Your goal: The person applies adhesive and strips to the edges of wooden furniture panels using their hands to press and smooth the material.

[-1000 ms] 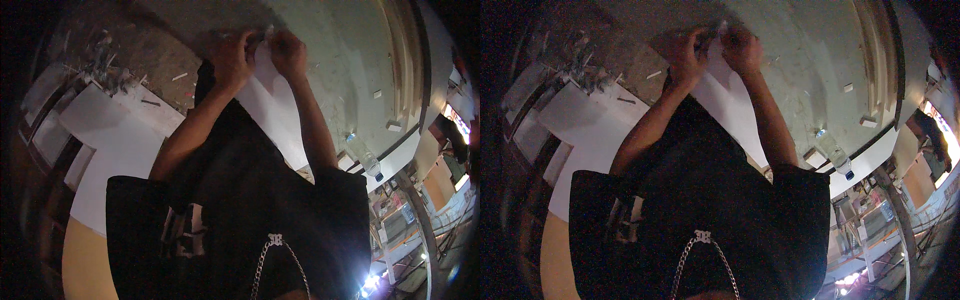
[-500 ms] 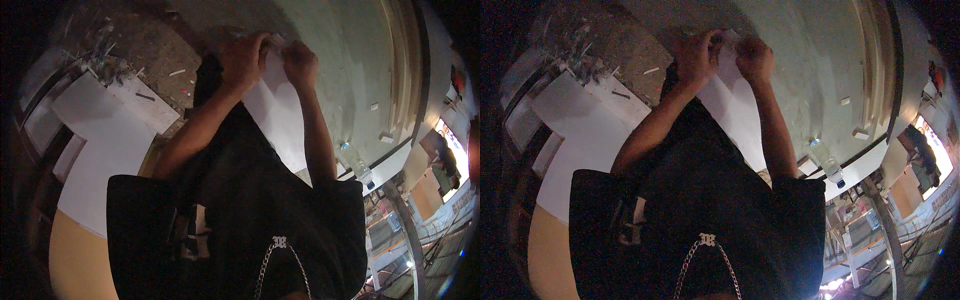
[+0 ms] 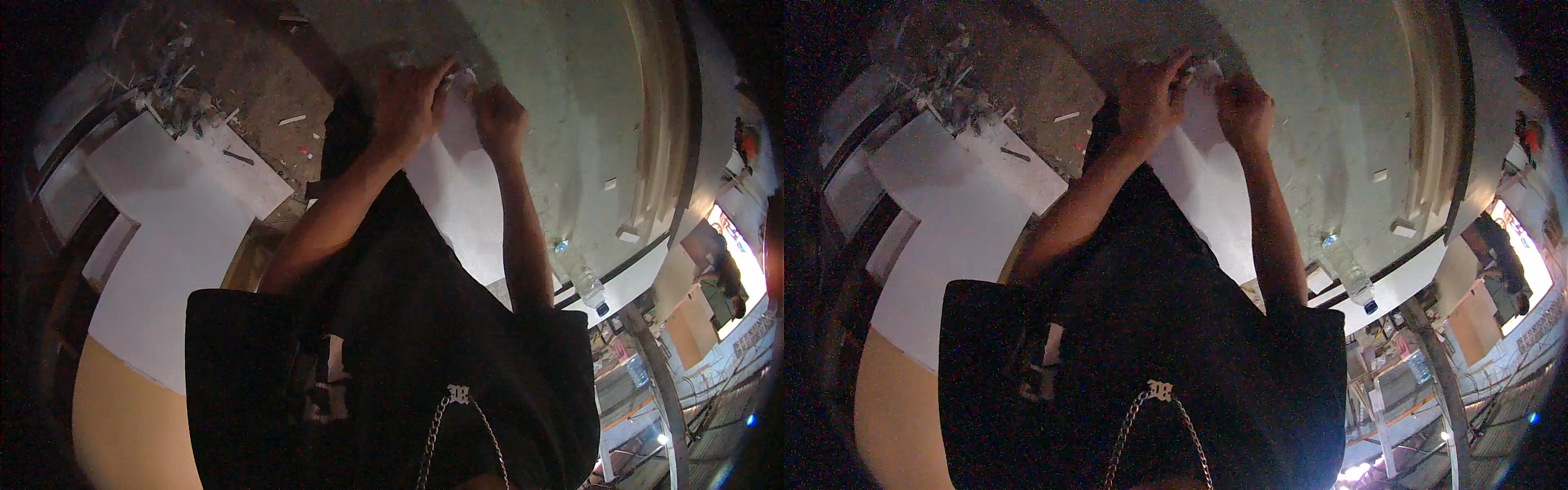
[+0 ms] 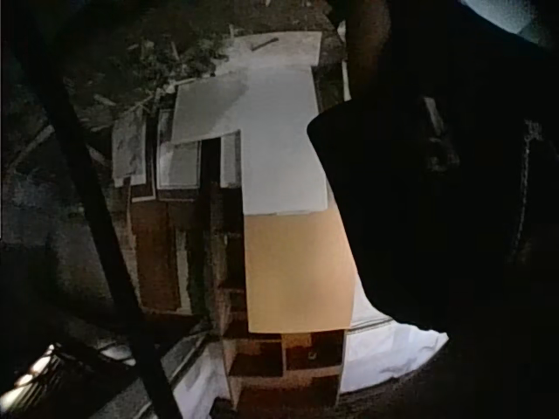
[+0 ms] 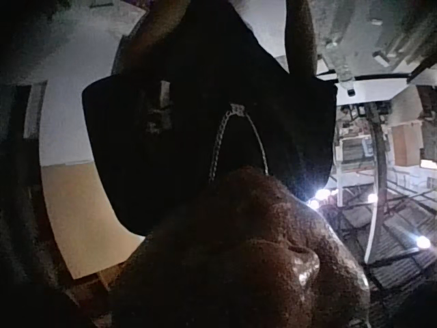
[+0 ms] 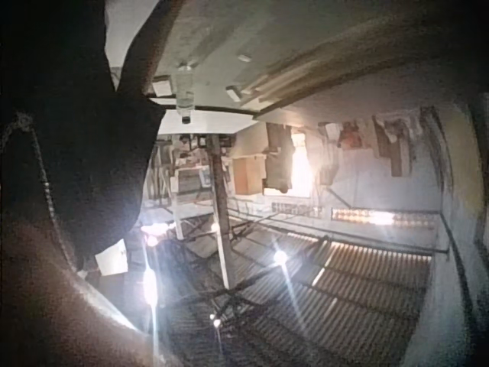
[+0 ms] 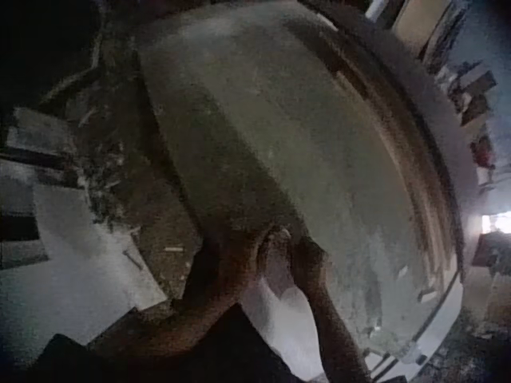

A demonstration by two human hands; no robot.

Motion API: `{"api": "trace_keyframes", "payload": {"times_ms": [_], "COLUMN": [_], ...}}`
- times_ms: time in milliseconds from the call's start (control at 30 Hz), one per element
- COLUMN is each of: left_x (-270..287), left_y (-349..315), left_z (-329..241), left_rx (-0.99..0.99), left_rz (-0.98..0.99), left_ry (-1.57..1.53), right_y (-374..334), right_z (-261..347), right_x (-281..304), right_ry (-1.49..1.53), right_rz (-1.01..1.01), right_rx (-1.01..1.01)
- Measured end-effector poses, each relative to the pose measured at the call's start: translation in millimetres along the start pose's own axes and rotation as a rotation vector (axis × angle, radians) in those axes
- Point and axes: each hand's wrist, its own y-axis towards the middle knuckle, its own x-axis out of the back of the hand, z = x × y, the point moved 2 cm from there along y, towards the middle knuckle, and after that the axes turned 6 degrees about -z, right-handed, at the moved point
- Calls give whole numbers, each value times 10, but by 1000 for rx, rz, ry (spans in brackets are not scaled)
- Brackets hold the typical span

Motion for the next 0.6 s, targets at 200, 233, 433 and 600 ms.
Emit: {"api": "trace_keyframes", "payload": {"times_ms": [200, 233, 433, 600], "left_x": [10, 30, -38, -27], "left_y": [5, -3, -66, -59], "left_z": [-90, -71, 6, -16], "left_rx": [-88, -29, -49, -131], "left_rz": [-118, -29, 25, 45], "left_ry": [-24, -31, -131, -82], "right_y": [228, 279, -28, -240], "right_z": [-70, -133, -207, -167], "right_x": [28, 126, 524, 176], "right_ry": [387, 640, 462, 297], "right_rz": [-21, -21, 32, -55], "right_rx": [23, 26, 11, 53]}}
